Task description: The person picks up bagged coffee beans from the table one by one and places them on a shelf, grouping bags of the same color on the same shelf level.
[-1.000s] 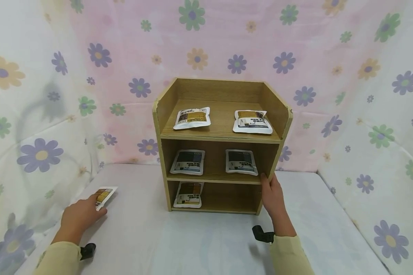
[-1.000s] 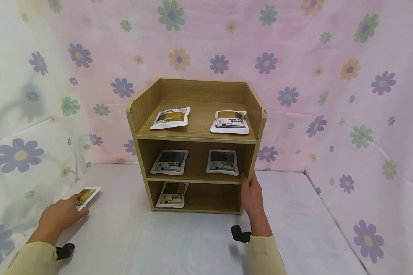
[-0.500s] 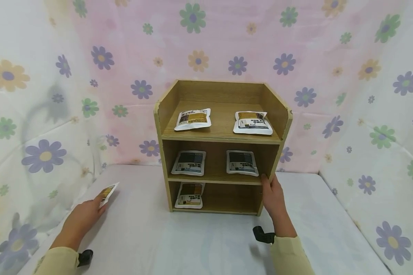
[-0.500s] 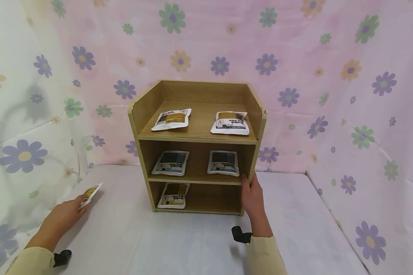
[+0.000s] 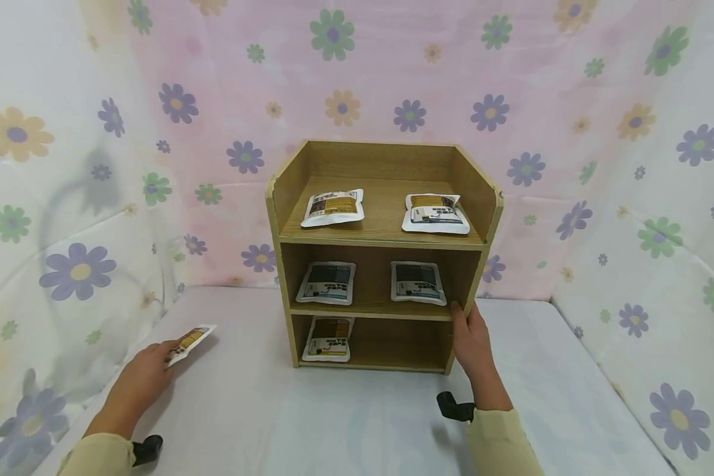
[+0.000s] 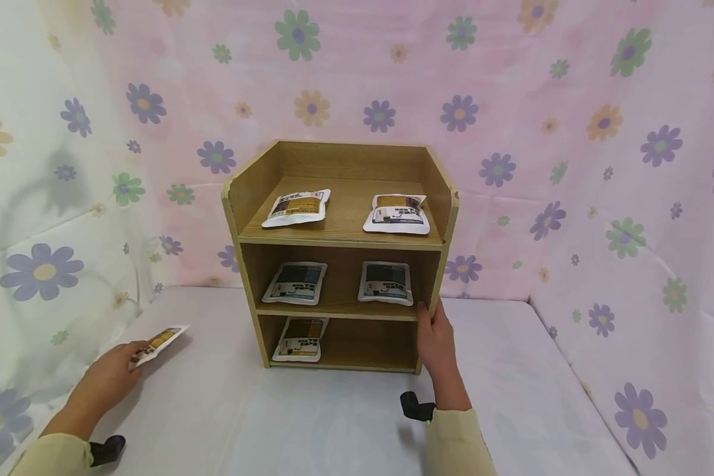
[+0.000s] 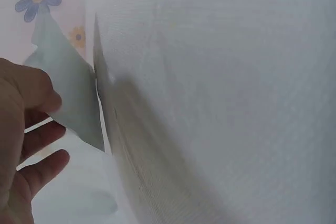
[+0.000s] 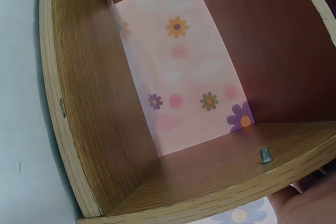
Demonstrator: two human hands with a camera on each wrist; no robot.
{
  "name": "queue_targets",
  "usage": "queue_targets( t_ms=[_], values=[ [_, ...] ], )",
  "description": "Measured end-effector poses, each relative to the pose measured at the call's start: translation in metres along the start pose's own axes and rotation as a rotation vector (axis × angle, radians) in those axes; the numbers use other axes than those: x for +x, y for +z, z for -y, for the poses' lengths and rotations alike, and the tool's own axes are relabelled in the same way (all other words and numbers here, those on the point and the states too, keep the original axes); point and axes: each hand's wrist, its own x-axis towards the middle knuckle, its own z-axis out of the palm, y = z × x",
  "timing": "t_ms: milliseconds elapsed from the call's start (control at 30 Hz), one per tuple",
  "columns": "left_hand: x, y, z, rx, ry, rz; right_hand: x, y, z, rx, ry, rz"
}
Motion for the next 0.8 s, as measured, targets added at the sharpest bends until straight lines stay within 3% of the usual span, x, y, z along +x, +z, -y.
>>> queue_targets(
  t_ms=[500, 633, 800],
  values=[
    [-0.005, -0.004, -0.027, -0.153, 0.054, -0.242, 0.0, 0.0, 0.001, -0.002, 0.002, 0.007],
    [-0.005, -0.01, -0.032, -0.172, 0.035, -0.207, -0.001, -0.001, 0.001, 0.007, -0.006, 0.006],
    [-0.003, -0.015, -0.033, -0.172, 0.016, -0.077, -0.001, 0.0, 0.0, 0.006, -0.008, 0.006]
  ],
)
